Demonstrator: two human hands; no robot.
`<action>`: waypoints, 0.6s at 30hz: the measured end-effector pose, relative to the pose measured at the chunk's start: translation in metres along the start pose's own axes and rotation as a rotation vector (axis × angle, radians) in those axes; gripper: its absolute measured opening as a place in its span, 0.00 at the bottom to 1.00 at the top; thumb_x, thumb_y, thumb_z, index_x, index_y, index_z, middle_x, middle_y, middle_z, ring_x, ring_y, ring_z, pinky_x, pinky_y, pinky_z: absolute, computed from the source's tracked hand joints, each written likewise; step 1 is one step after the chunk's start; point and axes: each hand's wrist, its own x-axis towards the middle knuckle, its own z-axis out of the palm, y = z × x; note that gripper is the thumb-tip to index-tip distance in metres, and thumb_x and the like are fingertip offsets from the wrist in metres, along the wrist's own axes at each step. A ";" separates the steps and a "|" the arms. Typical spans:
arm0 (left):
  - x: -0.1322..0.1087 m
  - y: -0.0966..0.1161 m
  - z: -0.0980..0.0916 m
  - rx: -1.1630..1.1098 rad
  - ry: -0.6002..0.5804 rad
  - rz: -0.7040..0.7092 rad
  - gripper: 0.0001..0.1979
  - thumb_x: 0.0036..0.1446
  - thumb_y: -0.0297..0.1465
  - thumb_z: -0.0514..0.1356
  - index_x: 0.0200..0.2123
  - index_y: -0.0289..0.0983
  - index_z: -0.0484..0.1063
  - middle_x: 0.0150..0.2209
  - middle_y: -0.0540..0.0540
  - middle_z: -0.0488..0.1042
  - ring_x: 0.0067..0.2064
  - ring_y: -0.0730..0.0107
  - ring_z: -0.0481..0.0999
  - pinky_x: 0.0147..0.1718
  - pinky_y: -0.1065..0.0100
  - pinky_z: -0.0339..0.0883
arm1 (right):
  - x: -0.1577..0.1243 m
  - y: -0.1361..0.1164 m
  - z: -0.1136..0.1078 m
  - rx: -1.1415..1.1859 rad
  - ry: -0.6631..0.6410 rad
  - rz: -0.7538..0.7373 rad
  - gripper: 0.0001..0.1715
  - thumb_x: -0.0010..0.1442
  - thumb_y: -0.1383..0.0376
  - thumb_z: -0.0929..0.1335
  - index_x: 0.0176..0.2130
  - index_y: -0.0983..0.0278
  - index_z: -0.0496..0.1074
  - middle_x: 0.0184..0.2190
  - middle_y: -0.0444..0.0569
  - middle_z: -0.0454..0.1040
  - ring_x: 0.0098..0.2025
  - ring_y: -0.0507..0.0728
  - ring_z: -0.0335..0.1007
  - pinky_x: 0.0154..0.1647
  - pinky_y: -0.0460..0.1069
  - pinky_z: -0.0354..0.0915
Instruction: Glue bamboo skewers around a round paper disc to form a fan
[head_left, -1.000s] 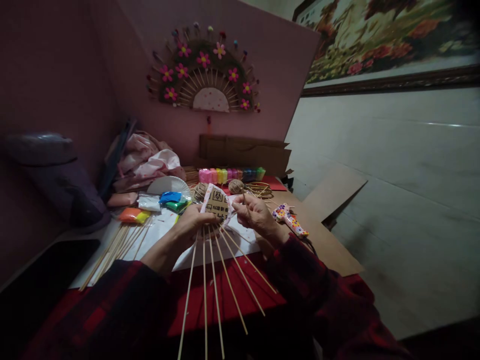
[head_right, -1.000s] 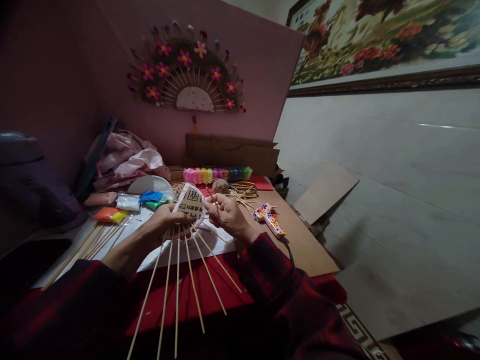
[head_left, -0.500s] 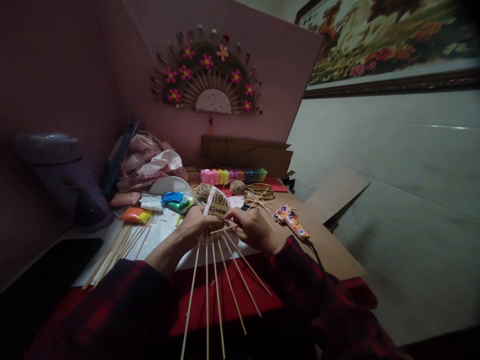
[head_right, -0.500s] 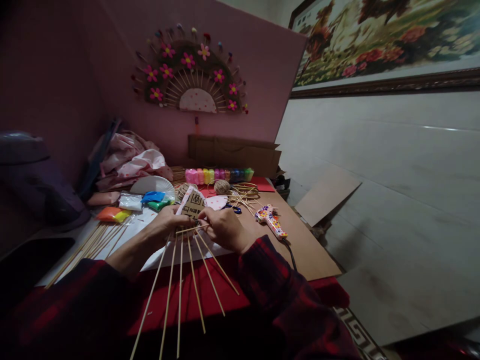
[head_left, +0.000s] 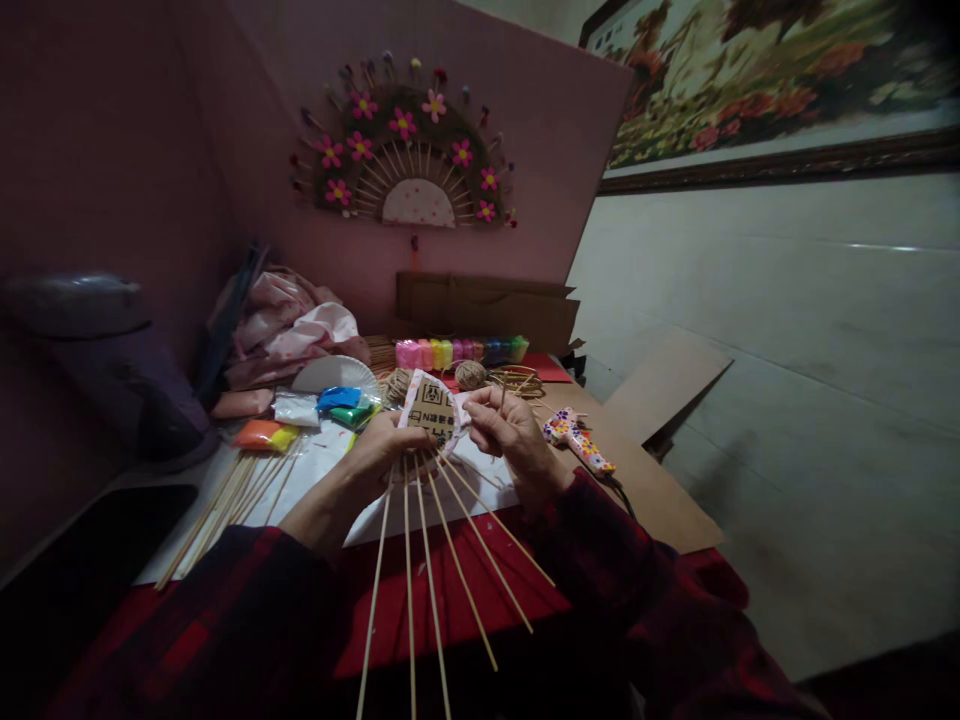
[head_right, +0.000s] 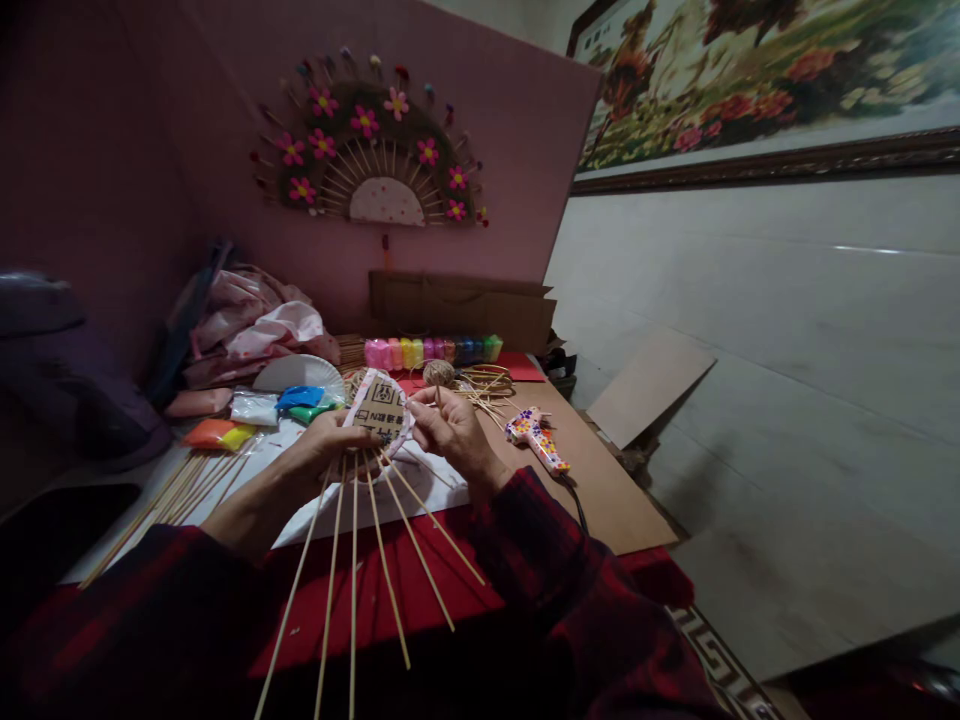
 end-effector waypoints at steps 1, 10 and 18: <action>0.000 0.000 0.000 -0.001 0.014 0.002 0.11 0.36 0.24 0.63 0.29 0.31 0.74 0.21 0.44 0.75 0.19 0.68 0.72 0.17 0.68 0.67 | 0.001 0.000 -0.001 0.030 0.026 0.014 0.13 0.54 0.58 0.67 0.33 0.65 0.64 0.14 0.35 0.58 0.14 0.44 0.47 0.15 0.41 0.42; 0.000 0.004 -0.003 -0.090 0.132 0.029 0.09 0.39 0.21 0.62 0.30 0.31 0.72 0.22 0.45 0.75 0.24 0.66 0.75 0.22 0.68 0.70 | 0.009 0.010 -0.008 0.076 0.124 0.087 0.06 0.52 0.62 0.63 0.28 0.64 0.63 0.11 0.36 0.60 0.12 0.44 0.44 0.12 0.41 0.39; 0.001 0.006 -0.006 -0.153 0.148 0.087 0.11 0.40 0.22 0.62 0.32 0.30 0.71 0.23 0.45 0.75 0.22 0.71 0.73 0.20 0.71 0.71 | 0.014 0.018 -0.014 0.098 0.204 0.103 0.20 0.52 0.51 0.67 0.25 0.63 0.59 0.10 0.33 0.55 0.11 0.43 0.40 0.11 0.40 0.37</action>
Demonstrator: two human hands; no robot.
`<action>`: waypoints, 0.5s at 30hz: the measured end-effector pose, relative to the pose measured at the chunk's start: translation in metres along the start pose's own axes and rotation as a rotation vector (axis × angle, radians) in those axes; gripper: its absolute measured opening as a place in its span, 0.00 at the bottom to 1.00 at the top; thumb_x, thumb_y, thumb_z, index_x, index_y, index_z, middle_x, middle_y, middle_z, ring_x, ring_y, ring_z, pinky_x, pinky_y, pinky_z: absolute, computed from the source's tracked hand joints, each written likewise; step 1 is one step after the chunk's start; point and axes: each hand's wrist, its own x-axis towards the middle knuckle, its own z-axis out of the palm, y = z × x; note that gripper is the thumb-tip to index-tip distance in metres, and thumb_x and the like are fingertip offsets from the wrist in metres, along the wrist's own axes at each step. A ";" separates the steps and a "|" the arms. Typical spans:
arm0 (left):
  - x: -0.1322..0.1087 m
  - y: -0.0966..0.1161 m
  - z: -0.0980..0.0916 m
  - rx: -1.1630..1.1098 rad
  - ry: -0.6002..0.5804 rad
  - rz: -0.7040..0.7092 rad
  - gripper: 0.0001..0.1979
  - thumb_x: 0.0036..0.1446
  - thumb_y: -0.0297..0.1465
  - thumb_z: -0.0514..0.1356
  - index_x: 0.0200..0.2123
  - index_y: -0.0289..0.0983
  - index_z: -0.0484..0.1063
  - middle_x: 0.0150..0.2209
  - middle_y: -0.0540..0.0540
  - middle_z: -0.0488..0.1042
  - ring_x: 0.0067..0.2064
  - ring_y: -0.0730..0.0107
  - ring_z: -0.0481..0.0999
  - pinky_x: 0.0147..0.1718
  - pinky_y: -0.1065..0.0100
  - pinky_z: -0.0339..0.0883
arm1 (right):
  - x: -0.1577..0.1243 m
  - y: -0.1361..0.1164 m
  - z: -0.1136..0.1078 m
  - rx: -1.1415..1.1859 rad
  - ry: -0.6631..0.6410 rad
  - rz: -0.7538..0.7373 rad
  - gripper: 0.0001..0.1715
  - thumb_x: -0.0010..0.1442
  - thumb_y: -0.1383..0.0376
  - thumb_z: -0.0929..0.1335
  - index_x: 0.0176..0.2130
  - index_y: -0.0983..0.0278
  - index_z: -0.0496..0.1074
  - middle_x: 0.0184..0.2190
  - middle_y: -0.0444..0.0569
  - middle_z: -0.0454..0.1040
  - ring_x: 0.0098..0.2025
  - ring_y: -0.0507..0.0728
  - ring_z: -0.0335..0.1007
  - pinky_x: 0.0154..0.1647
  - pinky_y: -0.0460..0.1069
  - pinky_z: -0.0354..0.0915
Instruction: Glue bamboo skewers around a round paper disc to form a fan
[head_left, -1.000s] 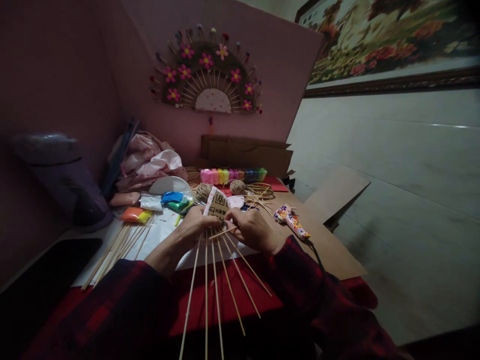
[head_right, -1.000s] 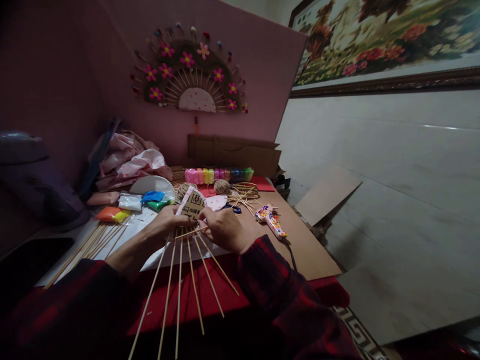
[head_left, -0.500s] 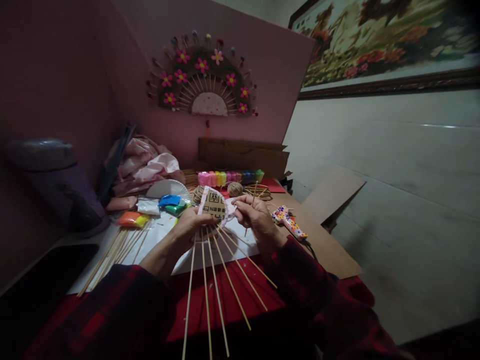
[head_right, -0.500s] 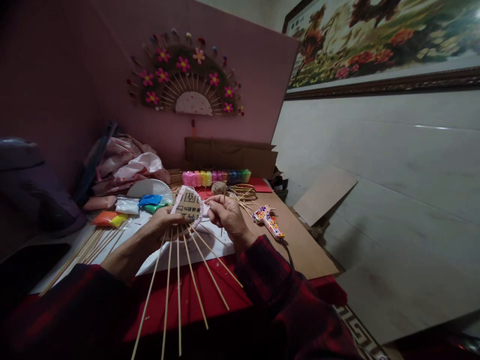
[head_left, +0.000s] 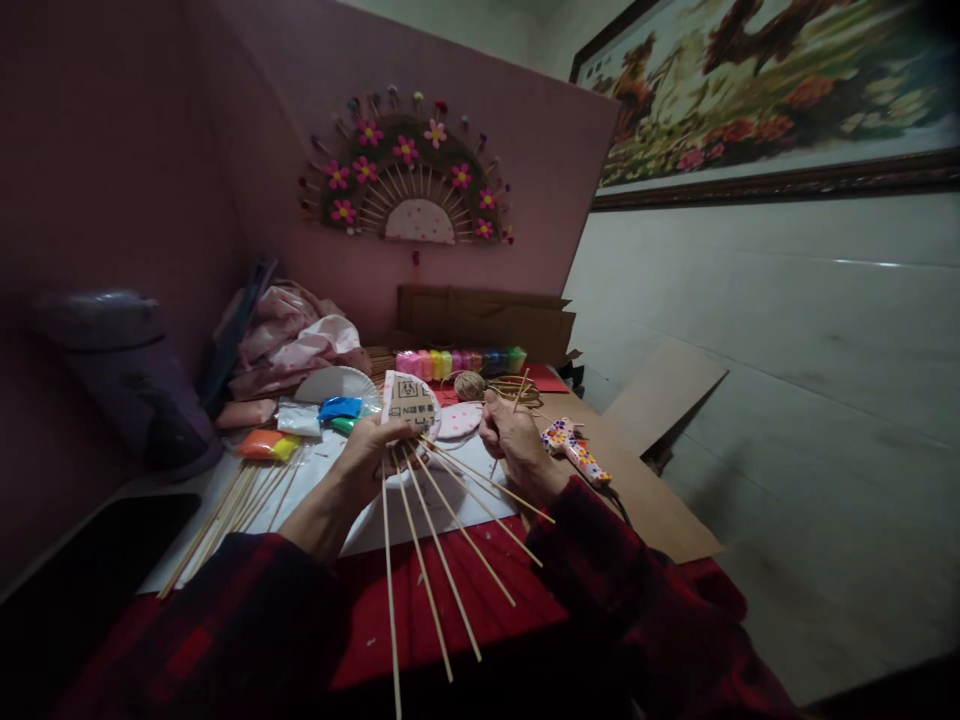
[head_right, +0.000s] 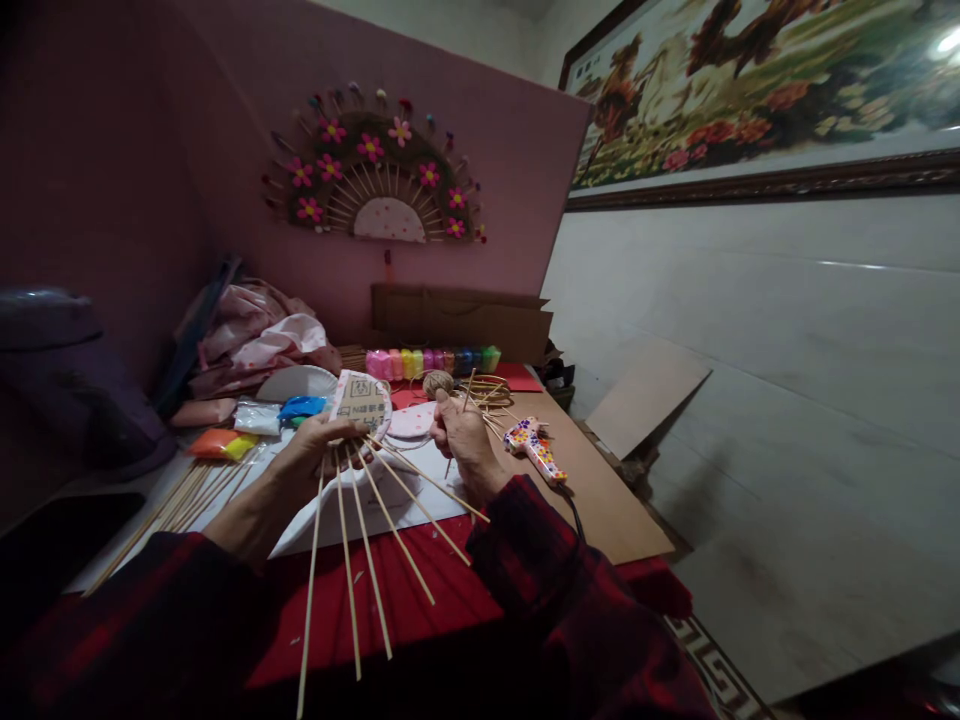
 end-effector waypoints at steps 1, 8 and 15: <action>-0.001 0.001 0.000 -0.006 -0.005 0.004 0.11 0.40 0.22 0.62 0.32 0.30 0.71 0.23 0.45 0.75 0.22 0.71 0.73 0.20 0.71 0.70 | 0.001 0.000 0.000 -0.002 0.003 0.000 0.21 0.50 0.51 0.69 0.25 0.63 0.60 0.11 0.34 0.56 0.12 0.43 0.41 0.11 0.40 0.37; -0.002 0.000 0.000 -0.074 -0.059 0.034 0.08 0.40 0.22 0.62 0.29 0.30 0.71 0.20 0.46 0.74 0.19 0.74 0.70 0.17 0.74 0.67 | -0.004 0.000 0.003 -0.047 -0.058 -0.016 0.16 0.47 0.59 0.73 0.30 0.67 0.69 0.17 0.38 0.63 0.15 0.42 0.47 0.14 0.41 0.41; -0.004 0.000 0.002 -0.094 -0.046 0.023 0.07 0.40 0.22 0.62 0.28 0.30 0.72 0.20 0.44 0.74 0.19 0.71 0.72 0.18 0.72 0.68 | -0.006 0.000 0.005 -0.083 -0.137 0.008 0.17 0.46 0.56 0.74 0.29 0.68 0.72 0.18 0.41 0.68 0.15 0.43 0.52 0.13 0.40 0.42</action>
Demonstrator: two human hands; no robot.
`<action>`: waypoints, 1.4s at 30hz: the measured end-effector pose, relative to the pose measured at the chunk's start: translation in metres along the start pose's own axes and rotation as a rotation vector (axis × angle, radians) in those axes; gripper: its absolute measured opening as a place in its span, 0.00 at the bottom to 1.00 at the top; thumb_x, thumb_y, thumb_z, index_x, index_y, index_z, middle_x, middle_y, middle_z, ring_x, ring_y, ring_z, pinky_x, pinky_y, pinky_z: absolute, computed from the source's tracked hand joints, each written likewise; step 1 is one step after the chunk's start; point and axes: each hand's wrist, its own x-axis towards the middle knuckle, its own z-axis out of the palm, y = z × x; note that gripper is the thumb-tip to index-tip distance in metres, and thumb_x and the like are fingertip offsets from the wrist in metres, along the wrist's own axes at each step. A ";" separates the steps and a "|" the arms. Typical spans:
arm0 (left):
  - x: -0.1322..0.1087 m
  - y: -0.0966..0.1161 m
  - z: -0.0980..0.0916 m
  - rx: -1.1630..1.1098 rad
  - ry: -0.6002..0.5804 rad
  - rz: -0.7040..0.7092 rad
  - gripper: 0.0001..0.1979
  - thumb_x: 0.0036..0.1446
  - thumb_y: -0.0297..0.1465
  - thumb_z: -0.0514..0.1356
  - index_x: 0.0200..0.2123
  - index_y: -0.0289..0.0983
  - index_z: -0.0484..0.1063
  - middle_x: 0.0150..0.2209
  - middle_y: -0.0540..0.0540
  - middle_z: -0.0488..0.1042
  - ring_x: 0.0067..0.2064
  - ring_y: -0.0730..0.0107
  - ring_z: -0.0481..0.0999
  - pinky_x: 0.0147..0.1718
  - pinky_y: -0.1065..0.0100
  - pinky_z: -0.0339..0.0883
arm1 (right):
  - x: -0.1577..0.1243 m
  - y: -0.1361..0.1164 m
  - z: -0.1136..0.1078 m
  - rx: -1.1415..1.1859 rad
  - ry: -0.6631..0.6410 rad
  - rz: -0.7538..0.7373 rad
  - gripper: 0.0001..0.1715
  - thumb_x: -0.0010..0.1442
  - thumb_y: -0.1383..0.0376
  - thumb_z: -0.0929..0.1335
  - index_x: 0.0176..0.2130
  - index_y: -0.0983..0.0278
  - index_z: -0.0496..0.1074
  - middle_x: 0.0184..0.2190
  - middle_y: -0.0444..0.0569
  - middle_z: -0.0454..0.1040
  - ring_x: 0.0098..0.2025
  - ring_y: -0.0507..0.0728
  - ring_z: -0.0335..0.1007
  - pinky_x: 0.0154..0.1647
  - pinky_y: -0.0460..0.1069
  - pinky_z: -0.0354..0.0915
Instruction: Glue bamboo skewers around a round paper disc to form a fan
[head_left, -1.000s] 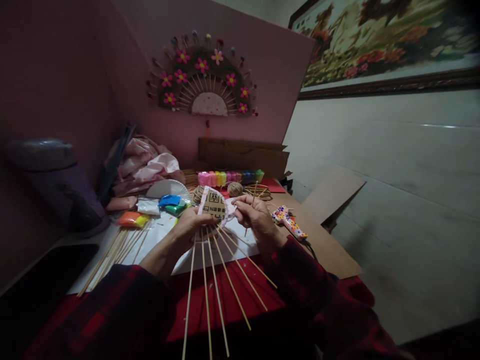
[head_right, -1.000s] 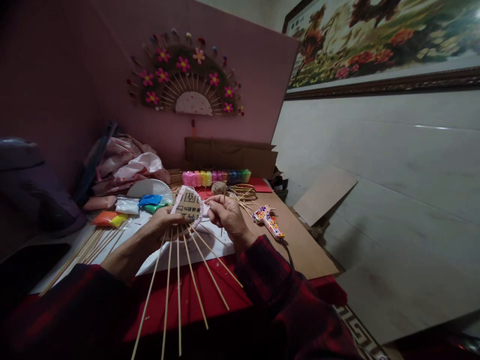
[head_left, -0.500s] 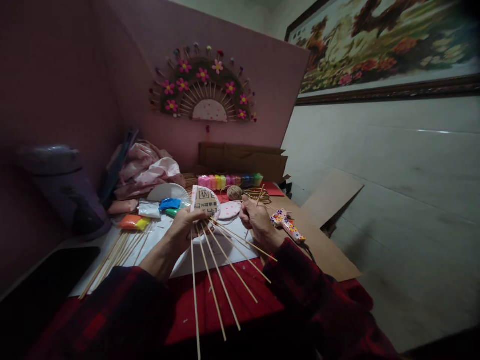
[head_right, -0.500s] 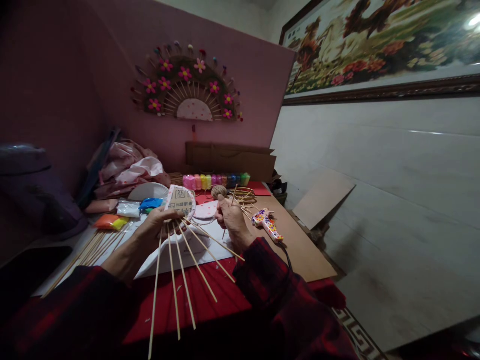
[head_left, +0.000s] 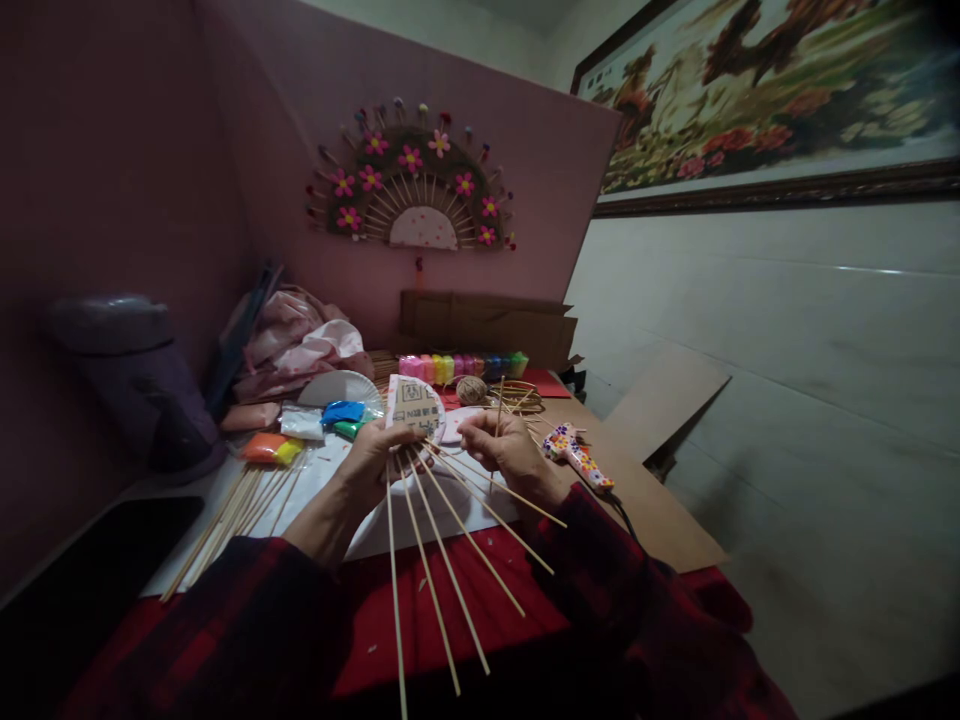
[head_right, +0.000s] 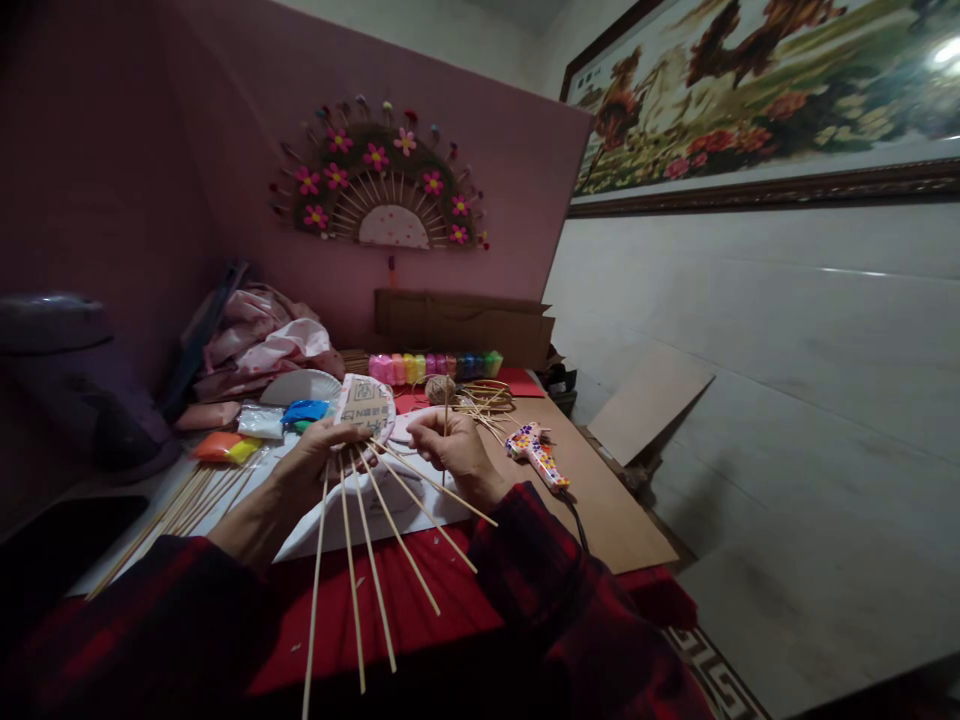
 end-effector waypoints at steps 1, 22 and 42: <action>0.000 0.000 0.000 -0.002 0.007 0.004 0.07 0.40 0.22 0.62 0.28 0.30 0.72 0.20 0.44 0.74 0.19 0.71 0.72 0.18 0.72 0.68 | 0.000 0.000 0.000 -0.006 0.005 0.014 0.20 0.47 0.53 0.73 0.27 0.68 0.71 0.17 0.41 0.67 0.14 0.43 0.51 0.12 0.40 0.42; 0.002 0.003 0.000 -0.154 0.205 0.056 0.09 0.41 0.17 0.58 0.30 0.29 0.70 0.22 0.44 0.74 0.21 0.69 0.74 0.21 0.69 0.73 | 0.004 0.002 -0.005 -0.045 0.299 0.032 0.13 0.40 0.65 0.73 0.28 0.67 0.70 0.15 0.37 0.65 0.14 0.43 0.49 0.12 0.41 0.42; 0.008 -0.002 -0.003 -0.343 0.088 0.105 0.12 0.55 0.20 0.53 0.43 0.30 0.68 0.29 0.41 0.77 0.31 0.61 0.79 0.32 0.60 0.76 | 0.002 0.002 -0.011 0.269 0.194 0.235 0.17 0.47 0.58 0.73 0.32 0.67 0.70 0.16 0.39 0.64 0.14 0.42 0.46 0.13 0.38 0.39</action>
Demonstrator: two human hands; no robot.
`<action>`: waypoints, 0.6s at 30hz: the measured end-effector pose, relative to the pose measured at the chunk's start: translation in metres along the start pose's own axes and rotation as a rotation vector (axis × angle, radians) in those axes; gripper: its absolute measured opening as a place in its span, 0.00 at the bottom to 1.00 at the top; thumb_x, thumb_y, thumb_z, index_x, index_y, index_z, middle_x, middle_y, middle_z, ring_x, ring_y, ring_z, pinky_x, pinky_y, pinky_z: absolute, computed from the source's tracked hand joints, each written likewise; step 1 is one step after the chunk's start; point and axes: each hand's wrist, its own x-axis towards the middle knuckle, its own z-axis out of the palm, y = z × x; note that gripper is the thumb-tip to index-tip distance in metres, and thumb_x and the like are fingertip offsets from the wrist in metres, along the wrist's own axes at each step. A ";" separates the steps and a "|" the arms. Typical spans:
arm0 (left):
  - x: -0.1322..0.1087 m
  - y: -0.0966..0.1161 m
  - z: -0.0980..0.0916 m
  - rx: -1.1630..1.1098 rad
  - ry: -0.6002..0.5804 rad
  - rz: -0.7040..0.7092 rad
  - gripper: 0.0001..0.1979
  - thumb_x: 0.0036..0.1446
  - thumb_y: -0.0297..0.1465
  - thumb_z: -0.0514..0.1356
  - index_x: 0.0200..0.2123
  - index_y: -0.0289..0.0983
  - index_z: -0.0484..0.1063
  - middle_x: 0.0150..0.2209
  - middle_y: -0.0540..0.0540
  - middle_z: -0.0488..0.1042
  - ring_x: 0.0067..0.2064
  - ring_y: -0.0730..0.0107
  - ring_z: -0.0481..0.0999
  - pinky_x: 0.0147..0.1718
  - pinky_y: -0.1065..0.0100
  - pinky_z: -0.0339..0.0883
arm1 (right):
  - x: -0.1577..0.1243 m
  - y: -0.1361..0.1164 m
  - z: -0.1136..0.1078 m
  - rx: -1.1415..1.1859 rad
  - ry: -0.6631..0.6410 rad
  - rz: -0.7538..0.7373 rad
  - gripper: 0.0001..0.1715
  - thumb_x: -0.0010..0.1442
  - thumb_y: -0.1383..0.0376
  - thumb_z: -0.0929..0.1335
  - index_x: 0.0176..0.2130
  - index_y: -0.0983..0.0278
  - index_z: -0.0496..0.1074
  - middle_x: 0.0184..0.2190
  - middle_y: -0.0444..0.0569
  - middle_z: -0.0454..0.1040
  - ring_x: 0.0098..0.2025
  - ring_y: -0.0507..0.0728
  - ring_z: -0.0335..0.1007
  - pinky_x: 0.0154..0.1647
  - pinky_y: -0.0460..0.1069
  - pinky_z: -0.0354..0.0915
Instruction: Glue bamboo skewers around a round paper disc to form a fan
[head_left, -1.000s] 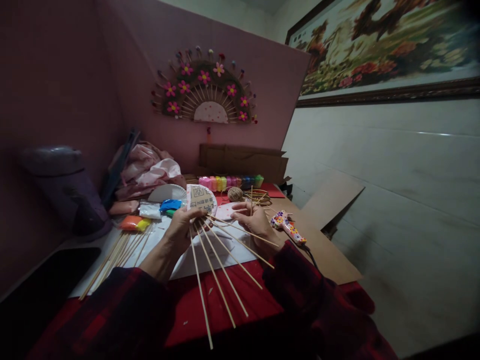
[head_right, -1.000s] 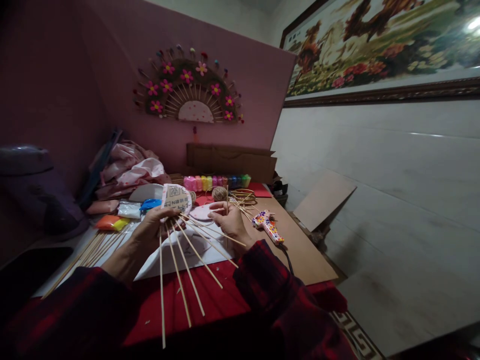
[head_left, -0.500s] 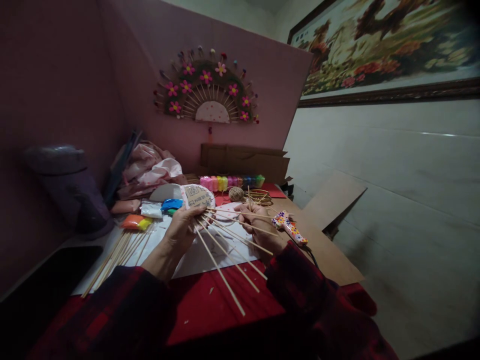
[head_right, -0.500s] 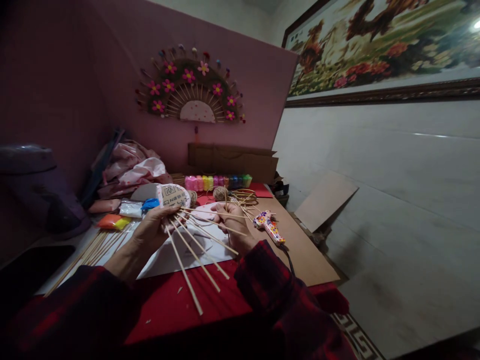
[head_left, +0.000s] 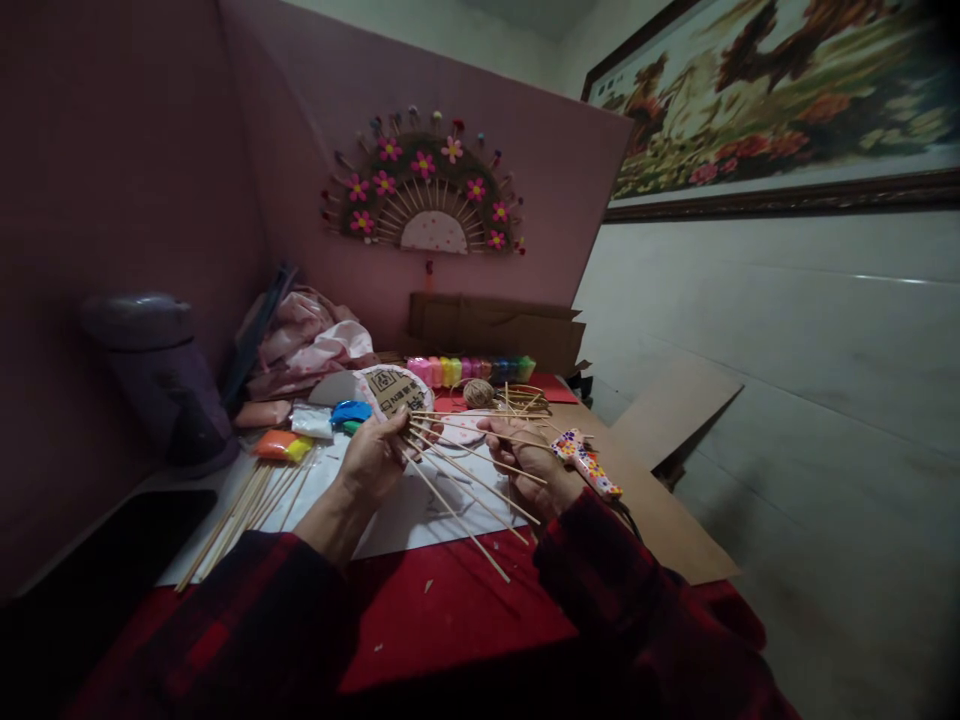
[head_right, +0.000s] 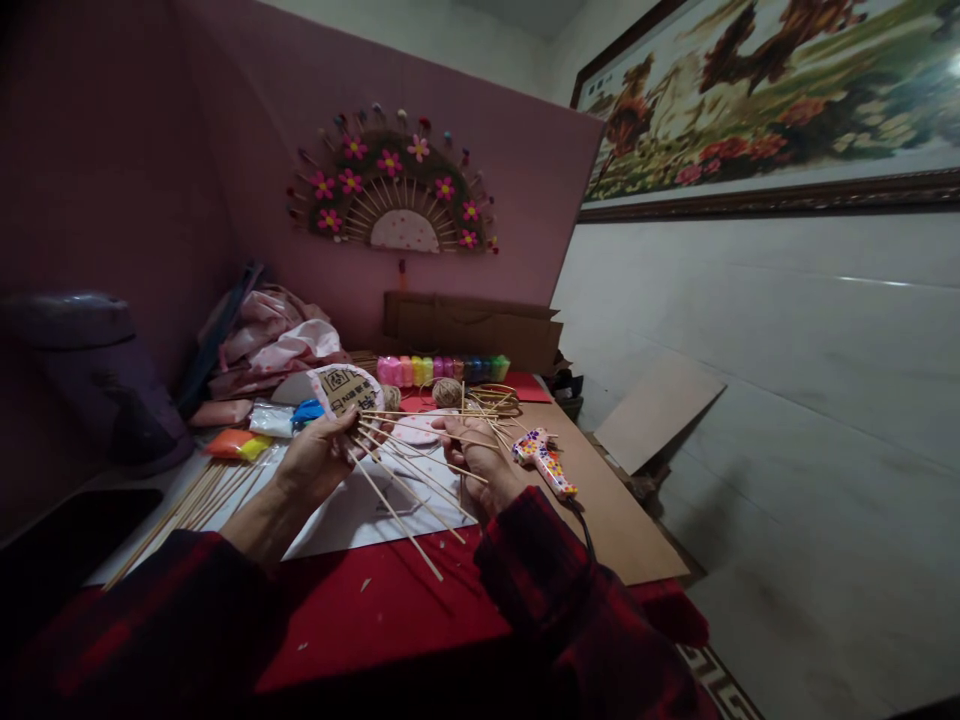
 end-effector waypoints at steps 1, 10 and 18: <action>0.000 0.000 0.000 -0.014 0.010 -0.002 0.13 0.54 0.20 0.54 0.44 0.30 0.68 0.29 0.41 0.77 0.31 0.61 0.79 0.32 0.60 0.76 | 0.001 0.000 -0.001 0.012 0.005 0.013 0.16 0.47 0.58 0.73 0.33 0.66 0.70 0.16 0.39 0.64 0.13 0.42 0.46 0.13 0.38 0.39; -0.003 0.006 0.004 0.002 0.083 -0.061 0.12 0.58 0.25 0.51 0.40 0.27 0.71 0.26 0.39 0.77 0.27 0.61 0.78 0.25 0.62 0.74 | 0.001 -0.002 0.001 0.031 -0.020 0.043 0.15 0.48 0.60 0.73 0.32 0.66 0.69 0.14 0.36 0.61 0.11 0.41 0.43 0.12 0.38 0.36; -0.005 0.009 0.005 -0.025 0.120 -0.050 0.09 0.62 0.28 0.51 0.35 0.32 0.70 0.23 0.44 0.75 0.22 0.70 0.74 0.19 0.71 0.68 | 0.003 -0.003 -0.001 0.098 -0.032 0.096 0.08 0.50 0.68 0.70 0.33 0.67 0.69 0.15 0.37 0.62 0.12 0.41 0.45 0.12 0.38 0.38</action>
